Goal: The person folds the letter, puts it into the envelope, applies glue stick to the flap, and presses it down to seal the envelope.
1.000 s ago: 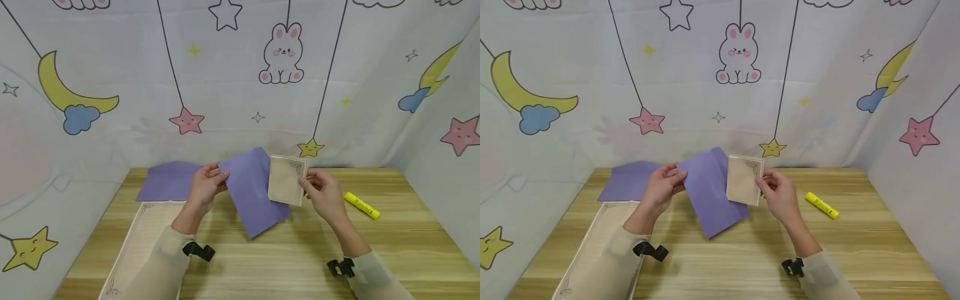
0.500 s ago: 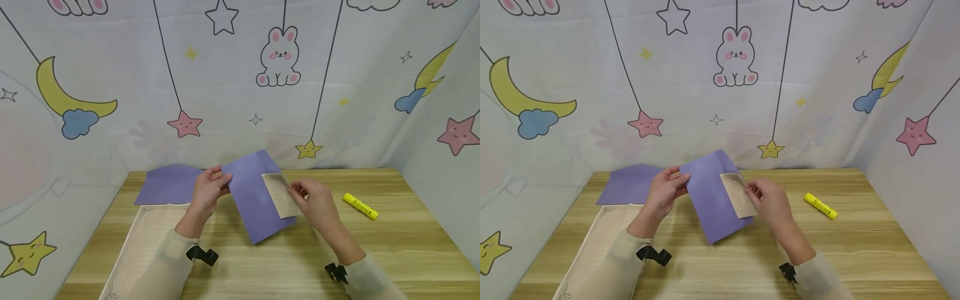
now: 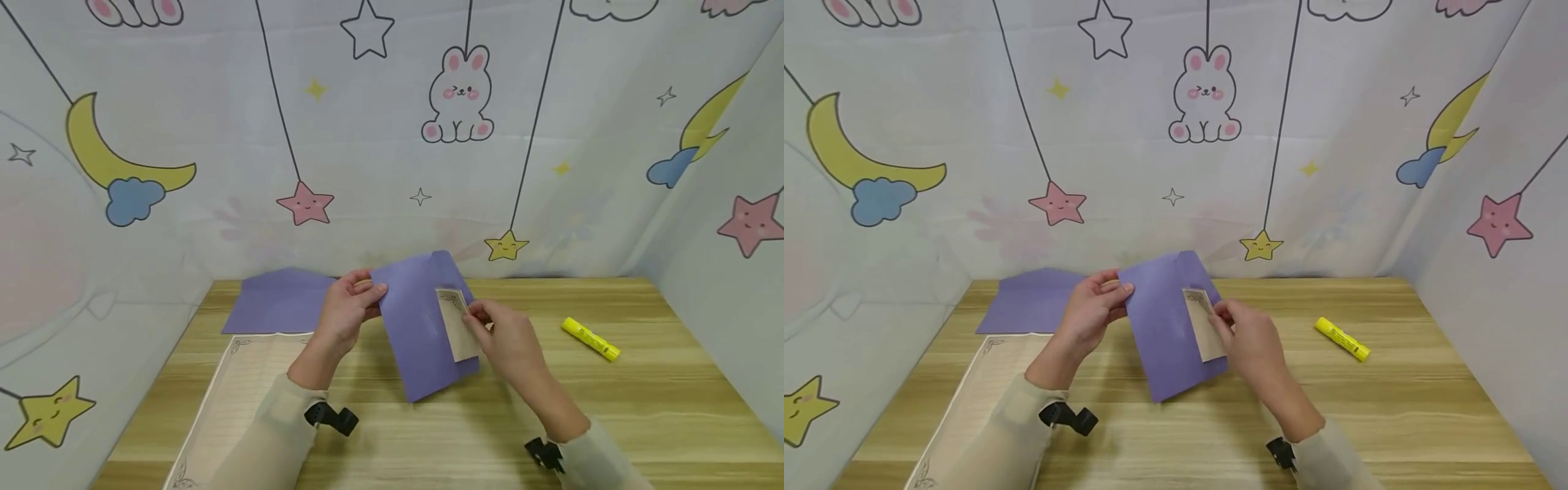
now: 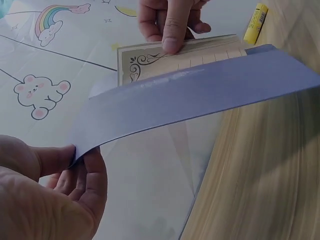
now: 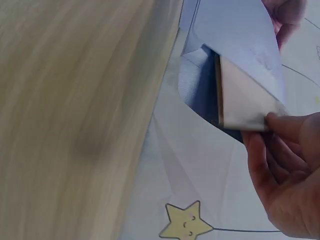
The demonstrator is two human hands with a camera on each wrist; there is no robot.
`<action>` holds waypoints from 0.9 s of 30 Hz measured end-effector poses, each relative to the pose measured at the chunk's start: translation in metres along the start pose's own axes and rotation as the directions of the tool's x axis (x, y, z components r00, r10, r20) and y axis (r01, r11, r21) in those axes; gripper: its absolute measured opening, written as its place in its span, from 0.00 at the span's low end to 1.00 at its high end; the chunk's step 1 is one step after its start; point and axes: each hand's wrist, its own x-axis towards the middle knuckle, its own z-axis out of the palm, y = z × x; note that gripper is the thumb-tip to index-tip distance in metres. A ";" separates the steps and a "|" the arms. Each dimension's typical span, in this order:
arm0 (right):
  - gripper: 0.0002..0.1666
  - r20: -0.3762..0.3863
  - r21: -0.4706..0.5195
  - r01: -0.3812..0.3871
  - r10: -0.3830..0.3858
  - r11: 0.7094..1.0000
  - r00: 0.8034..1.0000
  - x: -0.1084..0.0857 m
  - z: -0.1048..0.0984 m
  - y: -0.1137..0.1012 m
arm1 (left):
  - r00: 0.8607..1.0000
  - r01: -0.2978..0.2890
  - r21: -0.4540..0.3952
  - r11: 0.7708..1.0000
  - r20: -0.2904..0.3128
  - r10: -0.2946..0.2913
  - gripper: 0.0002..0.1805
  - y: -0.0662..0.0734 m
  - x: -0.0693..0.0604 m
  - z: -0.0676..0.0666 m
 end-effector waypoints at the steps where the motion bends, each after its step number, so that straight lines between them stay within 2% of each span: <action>1: 0.04 0.046 0.066 -0.070 0.067 0.995 0.997 0.000 0.000 0.000 | 1.000 0.011 0.000 1.000 0.014 -0.011 0.26 0.000 0.000 -0.001; 3: 0.06 0.148 0.195 -0.200 0.173 0.960 0.974 0.000 0.001 0.002 | 0.999 0.032 0.003 0.999 0.031 -0.032 0.28 -0.001 0.000 -0.002; 5: 0.07 0.244 0.302 -0.305 0.236 0.903 0.941 0.001 0.001 0.003 | 0.998 0.044 0.003 0.999 0.037 -0.044 0.29 -0.002 0.000 -0.002; 7: 0.10 0.308 0.366 -0.389 0.285 0.845 0.908 0.001 0.002 0.005 | 0.998 0.039 0.002 0.999 0.040 -0.039 0.29 -0.003 0.000 -0.002; 10: 0.12 0.333 0.397 -0.475 0.360 0.785 0.872 0.002 0.001 0.007 | 0.997 0.022 0.034 0.999 0.068 -0.024 0.29 -0.006 -0.002 -0.001; 13: 0.15 0.319 0.403 -0.532 0.431 0.745 0.844 0.003 -0.001 0.008 | 0.991 0.016 0.098 0.995 0.128 -0.028 0.27 -0.009 -0.007 0.000; 16: 0.17 0.282 0.405 -0.557 0.480 0.725 0.831 0.005 -0.004 0.009 | 0.982 0.020 0.147 0.989 0.182 -0.047 0.23 -0.013 -0.013 0.001; 19: 0.17 0.248 0.404 -0.562 0.505 0.721 0.826 0.006 -0.007 0.009 | 0.976 0.016 0.180 0.983 0.212 -0.055 0.22 -0.017 -0.018 0.002; 23: 0.17 0.242 0.413 -0.552 0.498 0.724 0.833 0.008 -0.008 0.008 | 0.977 0.002 0.197 0.980 0.209 -0.044 0.22 -0.020 -0.021 0.002; 27: 0.18 0.266 0.438 -0.521 0.448 0.732 0.854 0.008 -0.009 0.007 | 0.982 0.021 0.177 0.984 0.182 -0.054 0.20 -0.022 -0.021 0.002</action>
